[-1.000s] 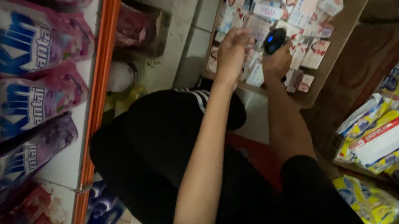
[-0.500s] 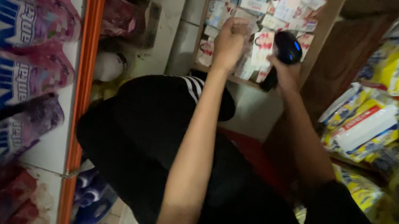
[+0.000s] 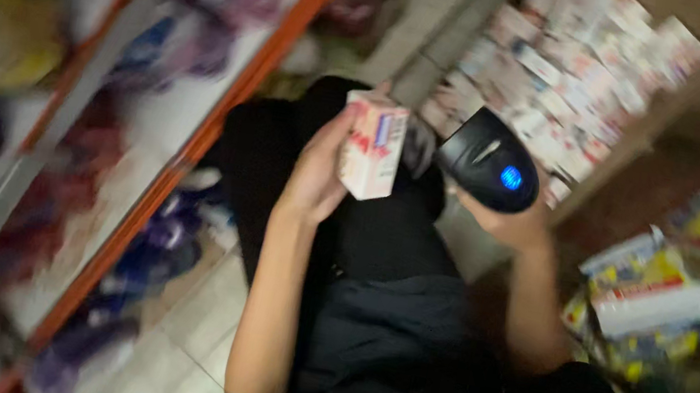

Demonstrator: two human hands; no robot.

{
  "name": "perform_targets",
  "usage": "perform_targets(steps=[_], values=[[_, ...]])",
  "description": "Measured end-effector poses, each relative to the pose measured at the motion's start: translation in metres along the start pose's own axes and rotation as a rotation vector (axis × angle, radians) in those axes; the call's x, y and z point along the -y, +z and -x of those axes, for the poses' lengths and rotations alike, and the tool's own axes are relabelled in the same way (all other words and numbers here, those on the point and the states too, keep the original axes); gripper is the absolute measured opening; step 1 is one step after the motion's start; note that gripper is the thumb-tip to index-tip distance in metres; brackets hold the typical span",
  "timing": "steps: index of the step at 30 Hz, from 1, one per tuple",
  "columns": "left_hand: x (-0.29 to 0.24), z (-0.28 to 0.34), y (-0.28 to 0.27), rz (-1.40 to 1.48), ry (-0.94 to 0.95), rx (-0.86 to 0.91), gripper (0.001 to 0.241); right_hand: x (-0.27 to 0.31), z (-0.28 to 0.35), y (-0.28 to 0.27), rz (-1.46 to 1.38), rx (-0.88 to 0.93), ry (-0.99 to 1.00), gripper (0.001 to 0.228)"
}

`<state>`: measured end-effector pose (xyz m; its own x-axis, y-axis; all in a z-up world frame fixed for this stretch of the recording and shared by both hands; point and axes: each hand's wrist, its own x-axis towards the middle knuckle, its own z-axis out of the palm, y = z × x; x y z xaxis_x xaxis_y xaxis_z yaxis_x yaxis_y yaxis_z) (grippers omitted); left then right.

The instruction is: The person scans barcodes on soap boxes using a handheld scanner and places them onto store shelves, handling items from both the shelves and cardboard boxes on the floor.

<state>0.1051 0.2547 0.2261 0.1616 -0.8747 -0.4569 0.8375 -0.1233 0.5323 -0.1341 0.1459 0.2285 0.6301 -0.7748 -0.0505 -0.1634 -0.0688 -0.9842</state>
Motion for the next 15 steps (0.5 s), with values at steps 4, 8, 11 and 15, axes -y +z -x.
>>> perform_targets(steps=[4, 8, 11, 15], values=[[-0.024, 0.095, -0.043, 0.089, 0.21, -0.004, 0.063, 0.085, -0.017, 0.029, 0.487, 0.409, -0.362, 0.055], [-0.023, 0.153, -0.068, 0.103, 0.322, -0.074, 0.063, 0.141, -0.006, 0.083, 0.514, 0.669, -0.546, 0.065], [-0.02, 0.192, -0.088, 0.154, 0.357, -0.106, 0.064, 0.169, 0.007, 0.113, 0.574, 0.799, -0.352, 0.046], [-0.018, 0.22, -0.108, 0.191, 0.466, -0.056, 0.07, 0.173, 0.009, 0.141, 0.596, 0.797, -0.451, 0.047]])
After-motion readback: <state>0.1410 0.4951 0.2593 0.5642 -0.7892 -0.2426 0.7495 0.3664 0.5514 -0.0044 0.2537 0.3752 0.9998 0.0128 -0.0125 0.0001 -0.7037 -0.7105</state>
